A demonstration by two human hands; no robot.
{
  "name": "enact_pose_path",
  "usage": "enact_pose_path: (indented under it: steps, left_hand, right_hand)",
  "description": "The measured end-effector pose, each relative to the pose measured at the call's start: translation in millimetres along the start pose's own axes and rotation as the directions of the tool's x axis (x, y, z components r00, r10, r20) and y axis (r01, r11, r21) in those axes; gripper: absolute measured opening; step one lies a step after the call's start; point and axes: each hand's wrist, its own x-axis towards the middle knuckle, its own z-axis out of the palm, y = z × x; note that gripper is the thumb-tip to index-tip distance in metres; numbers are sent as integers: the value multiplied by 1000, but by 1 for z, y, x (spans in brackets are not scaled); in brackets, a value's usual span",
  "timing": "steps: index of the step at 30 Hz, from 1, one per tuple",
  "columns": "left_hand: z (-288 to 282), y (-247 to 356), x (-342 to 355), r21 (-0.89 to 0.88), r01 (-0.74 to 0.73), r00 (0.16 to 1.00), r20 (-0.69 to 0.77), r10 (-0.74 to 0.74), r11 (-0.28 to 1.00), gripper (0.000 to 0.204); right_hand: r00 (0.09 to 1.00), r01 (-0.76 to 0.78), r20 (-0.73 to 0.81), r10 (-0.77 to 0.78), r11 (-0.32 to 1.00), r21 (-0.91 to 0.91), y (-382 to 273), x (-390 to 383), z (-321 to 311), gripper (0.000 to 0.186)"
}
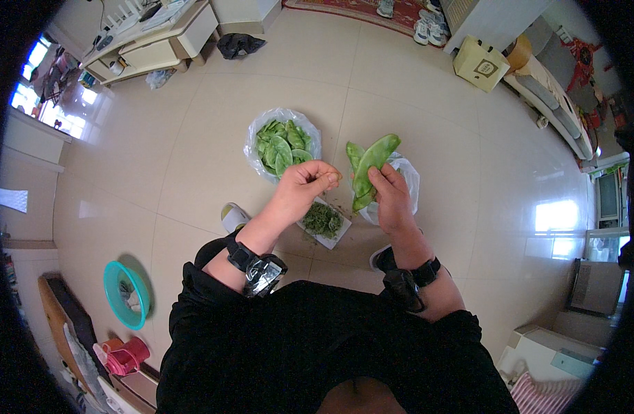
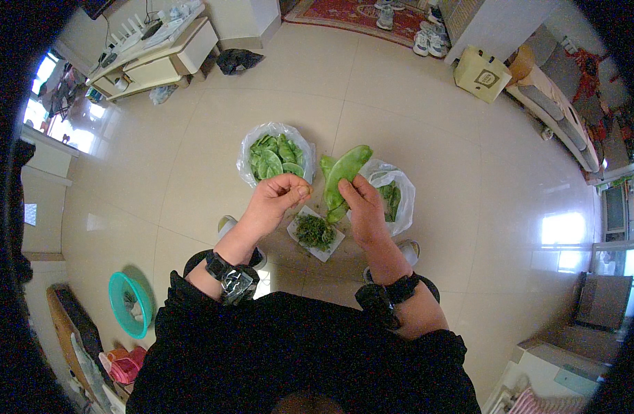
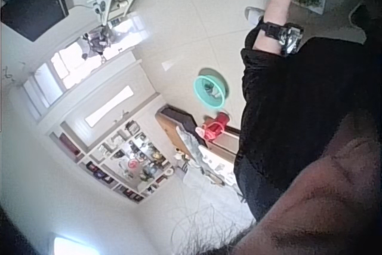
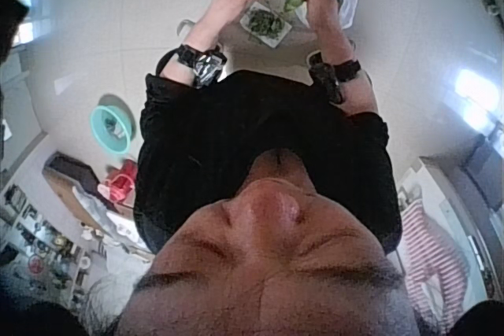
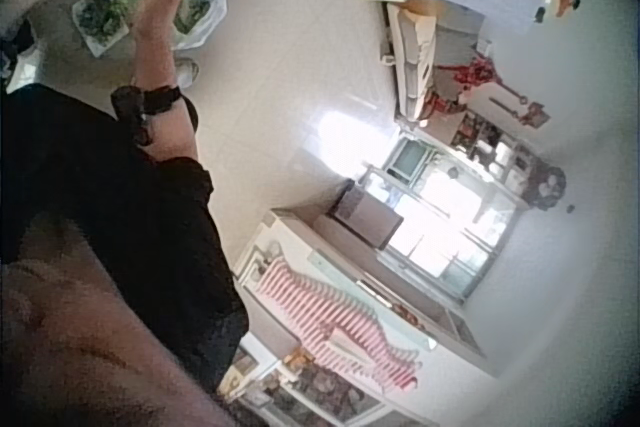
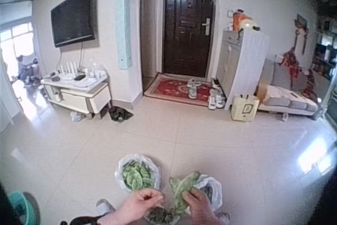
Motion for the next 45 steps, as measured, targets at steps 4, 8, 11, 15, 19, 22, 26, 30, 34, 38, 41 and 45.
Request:
enact_pose_path:
  steps: [4, 8, 11, 15, 19, 22, 26, 30, 34, 38, 41, 45]
  left_hand:
    - [-1, -1, 1, 7, 17, 1000, -4, -17, 1000, 14]
    - [-2, -4, 1, -1, 20, 1000, -2, -20, 1000, 14]
    - [-4, -7, 3, -14, 20, 1000, 16, -20, 1000, 15]
    - [0, -13, 3, -22, 39, 998, 57, -38, 999, 16]
    - [6, -20, 1, 20, 114, 987, 115, -116, 993, 14]
    - [7, -24, 0, 121, 141, 983, 102, -154, 983, 15]
    - [3, -29, 1, 144, 258, 963, 44, -267, 955, 14]
    - [-4, -40, 4, 105, 394, 918, -97, -385, 913, 10]
    - [-22, -43, 7, 160, 456, 884, -193, -426, 875, 17]
    - [-40, -30, 13, 51, 391, 875, -331, -354, 919, 28]
    - [-41, -22, 14, -30, 351, 832, -449, -327, 936, 33]
    - [-37, -19, 13, -1, 351, 894, -296, -336, 936, 33]
  right_hand:
    - [999, 33, -18, -32, 997, 74, -3, -3, 4, 25]
    - [998, 39, -48, -35, 995, 90, -8, -6, 8, 20]
    - [997, 37, -71, -37, 999, -12, -7, -6, 7, 19]
    - [984, 123, -102, -149, 967, -224, 3, 0, 7, 20]
    - [985, 145, -41, -167, 935, -325, 13, 1, 9, 24]
    - [993, 110, 24, -113, 858, -502, 13, 0, 6, 28]
    - [989, 101, -21, -147, 771, -629, 13, 0, 7, 31]
    - [932, 185, -102, -347, 700, -690, 12, 1, 3, 31]
    - [949, 157, -85, -302, 690, -706, 12, 1, -1, 29]
    - [966, 174, -30, -258, 729, -661, 11, 0, 3, 25]
    - [968, 197, 1, -250, 759, -620, 8, -2, 4, 22]
    - [987, 138, 3, -160, 840, -524, 5, -4, 5, 17]
